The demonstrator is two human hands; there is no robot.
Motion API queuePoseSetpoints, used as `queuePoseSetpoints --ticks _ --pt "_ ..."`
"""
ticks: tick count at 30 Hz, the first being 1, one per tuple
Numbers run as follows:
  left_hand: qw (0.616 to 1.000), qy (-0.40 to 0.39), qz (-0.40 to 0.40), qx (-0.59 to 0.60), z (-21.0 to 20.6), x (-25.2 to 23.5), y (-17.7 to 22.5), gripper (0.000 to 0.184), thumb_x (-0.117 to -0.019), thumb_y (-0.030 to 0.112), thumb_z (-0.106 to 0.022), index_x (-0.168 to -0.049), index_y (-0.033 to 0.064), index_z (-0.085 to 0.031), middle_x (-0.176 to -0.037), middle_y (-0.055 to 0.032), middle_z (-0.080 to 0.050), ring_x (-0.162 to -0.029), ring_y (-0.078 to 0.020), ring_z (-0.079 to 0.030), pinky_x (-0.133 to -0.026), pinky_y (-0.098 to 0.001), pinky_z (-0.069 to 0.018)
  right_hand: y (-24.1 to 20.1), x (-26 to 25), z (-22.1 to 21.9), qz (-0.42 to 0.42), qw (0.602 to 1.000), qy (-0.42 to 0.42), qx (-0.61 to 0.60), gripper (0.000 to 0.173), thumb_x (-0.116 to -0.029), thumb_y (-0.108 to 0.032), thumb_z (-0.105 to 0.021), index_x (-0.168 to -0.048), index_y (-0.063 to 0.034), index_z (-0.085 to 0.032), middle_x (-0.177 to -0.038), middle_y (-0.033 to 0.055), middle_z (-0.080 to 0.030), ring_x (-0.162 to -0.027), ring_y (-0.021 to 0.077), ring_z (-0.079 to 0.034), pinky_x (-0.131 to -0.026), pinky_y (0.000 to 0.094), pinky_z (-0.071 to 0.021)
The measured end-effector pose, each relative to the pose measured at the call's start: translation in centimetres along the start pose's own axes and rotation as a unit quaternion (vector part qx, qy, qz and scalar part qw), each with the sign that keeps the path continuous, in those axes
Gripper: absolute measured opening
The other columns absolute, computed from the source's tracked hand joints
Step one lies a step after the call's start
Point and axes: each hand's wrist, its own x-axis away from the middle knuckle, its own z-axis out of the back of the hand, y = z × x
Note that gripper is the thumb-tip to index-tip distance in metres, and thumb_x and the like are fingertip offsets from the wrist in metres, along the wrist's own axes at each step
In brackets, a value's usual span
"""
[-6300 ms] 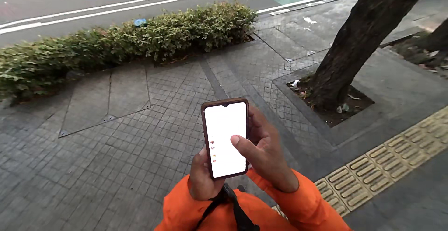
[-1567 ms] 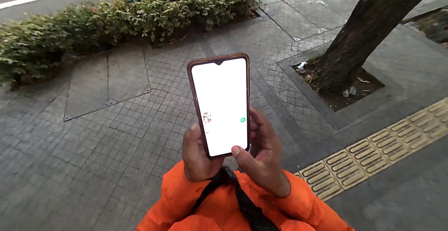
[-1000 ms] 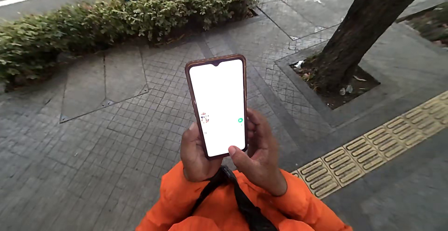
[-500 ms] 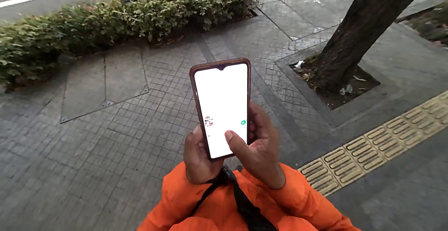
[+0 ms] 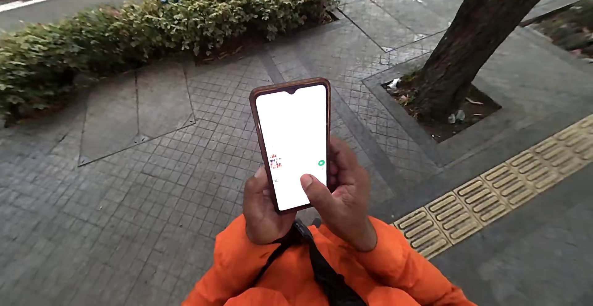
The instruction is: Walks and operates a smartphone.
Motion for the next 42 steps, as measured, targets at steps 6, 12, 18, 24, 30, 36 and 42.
queuePoseSetpoints --ticks 6,12,18,24,30,36,42 --pt "1.0 0.002 -0.006 -0.02 0.2 0.0 0.0 0.039 -0.1036 0.039 -0.053 -0.123 0.0103 -0.071 -0.113 -0.0099 -0.075 -0.107 -0.0183 -0.072 -0.095 -0.0397 -0.0587 0.1 -0.1 0.0 -0.007 1.0 0.001 0.007 0.049 -0.0917 -0.008 -0.065 -0.138 -0.0026 -0.051 -0.104 -0.0001 -0.072 -0.086 0.005 -0.071 -0.073 0.0227 -0.0621" --pt "1.0 0.003 0.004 -0.01 0.1 0.1 0.3 0.041 -0.1032 0.04 -0.053 -0.125 0.0103 -0.07 -0.115 -0.0109 -0.074 -0.109 -0.0192 -0.071 -0.097 -0.0416 -0.0578 0.4 0.1 0.7 0.008 1.0 -0.021 -0.002 0.043 -0.0994 -0.018 -0.058 -0.139 -0.0028 -0.051 -0.098 0.0001 -0.07 -0.077 0.002 -0.064 -0.067 0.0196 -0.0567" --pt "1.0 -0.003 0.004 0.012 -0.6 0.1 0.4 0.039 -0.1027 0.038 -0.054 -0.123 0.009 -0.071 -0.114 -0.0105 -0.075 -0.109 -0.0186 -0.072 -0.096 -0.0399 -0.0584 -0.4 0.2 0.4 0.015 1.0 -0.024 -0.008 0.045 -0.0964 -0.017 -0.062 -0.137 -0.0029 -0.05 -0.098 -0.0027 -0.071 -0.082 0.0012 -0.068 -0.071 0.0202 -0.0603" --pt "0.999 -0.031 -0.01 0.003 -0.9 0.1 0.4 0.038 -0.1037 0.035 -0.053 -0.127 0.0105 -0.069 -0.116 -0.0092 -0.075 -0.111 -0.0168 -0.071 -0.097 -0.0376 -0.0577 -0.8 0.2 -0.1 0.019 1.0 -0.001 -0.014 0.046 -0.0919 -0.011 -0.067 -0.135 -0.0041 -0.052 -0.1 -0.0016 -0.072 -0.085 0.0039 -0.07 -0.073 0.0225 -0.0623" --pt "1.0 -0.014 -0.001 -0.007 -0.6 0.3 0.3 0.04 -0.1034 0.038 -0.053 -0.126 0.0104 -0.07 -0.115 -0.0099 -0.075 -0.11 -0.018 -0.072 -0.097 -0.0391 -0.058 -0.6 0.2 0.1 0.019 1.0 -0.008 -0.013 0.04 -0.0971 -0.012 -0.06 -0.136 -0.0037 -0.052 -0.1 -0.0017 -0.071 -0.085 0.003 -0.07 -0.074 0.0222 -0.0616" --pt "1.0 -0.013 0.005 0.011 -0.5 0.3 0.2 0.039 -0.1037 0.036 -0.053 -0.126 0.0091 -0.07 -0.116 -0.0109 -0.075 -0.111 -0.0184 -0.071 -0.097 -0.0395 -0.0578 -0.3 0.4 0.1 0.016 1.0 -0.007 -0.023 0.041 -0.0951 -0.011 -0.061 -0.135 -0.0044 -0.052 -0.099 -0.002 -0.072 -0.084 0.0024 -0.07 -0.072 0.0215 -0.0613" --pt "1.0 -0.018 -0.004 0.01 -0.6 0.2 0.2 0.037 -0.1033 0.034 -0.054 -0.124 0.0088 -0.07 -0.114 -0.0101 -0.075 -0.109 -0.0176 -0.072 -0.096 -0.0381 -0.0582 -0.4 0.4 -0.3 0.01 1.0 0.008 -0.015 0.046 -0.0909 -0.01 -0.067 -0.135 -0.0056 -0.053 -0.101 -0.0014 -0.072 -0.085 0.0039 -0.071 -0.073 0.0223 -0.0623"
